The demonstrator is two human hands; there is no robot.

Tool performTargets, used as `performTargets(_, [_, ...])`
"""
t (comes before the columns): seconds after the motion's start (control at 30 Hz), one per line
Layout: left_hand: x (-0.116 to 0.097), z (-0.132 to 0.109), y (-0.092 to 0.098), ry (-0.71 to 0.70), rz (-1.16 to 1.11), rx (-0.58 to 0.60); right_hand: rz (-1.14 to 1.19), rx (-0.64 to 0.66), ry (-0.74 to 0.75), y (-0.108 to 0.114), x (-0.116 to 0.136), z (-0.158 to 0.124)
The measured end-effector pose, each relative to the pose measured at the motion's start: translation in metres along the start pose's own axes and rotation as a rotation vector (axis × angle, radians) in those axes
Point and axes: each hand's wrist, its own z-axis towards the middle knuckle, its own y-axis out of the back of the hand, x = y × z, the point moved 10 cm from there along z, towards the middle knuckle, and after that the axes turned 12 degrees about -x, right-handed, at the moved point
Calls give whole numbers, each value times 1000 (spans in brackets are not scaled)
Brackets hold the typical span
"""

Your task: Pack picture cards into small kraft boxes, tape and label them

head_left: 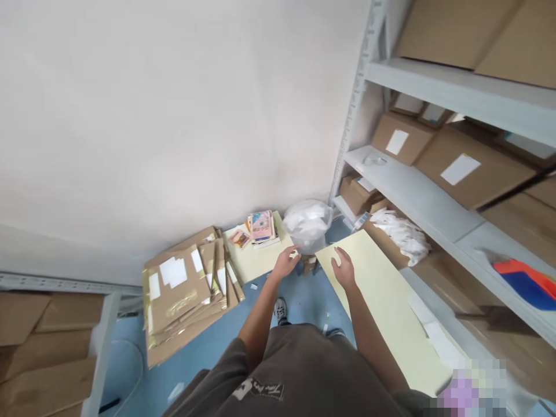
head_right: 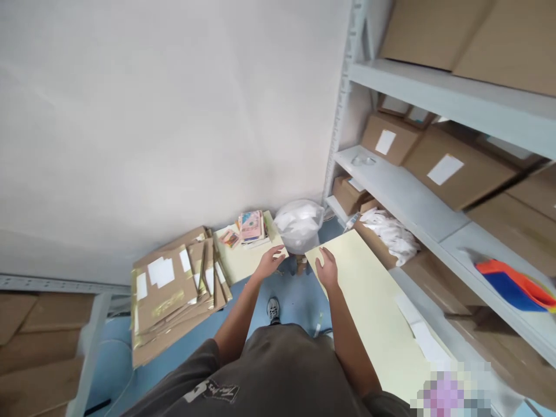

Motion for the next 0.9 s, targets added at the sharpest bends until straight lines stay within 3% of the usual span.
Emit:
performTargets(0.27, [97, 39, 171, 120, -28, -248, 74, 188, 146, -159, 134, 15])
performTargets(0.37, [121, 43, 225, 144, -31, -323, 84, 299, 192, -213, 179, 18])
performTargets(0.47, [144, 38, 267, 197, -42, -389, 98, 385, 256, -257, 222, 21])
performTargets(0.63, [185, 20, 302, 328, -62, -520, 123, 495, 358, -312, 269, 19])
performTargets(0.9, [221, 10, 301, 440, -138, -596, 83, 695, 373, -400, 274, 6])
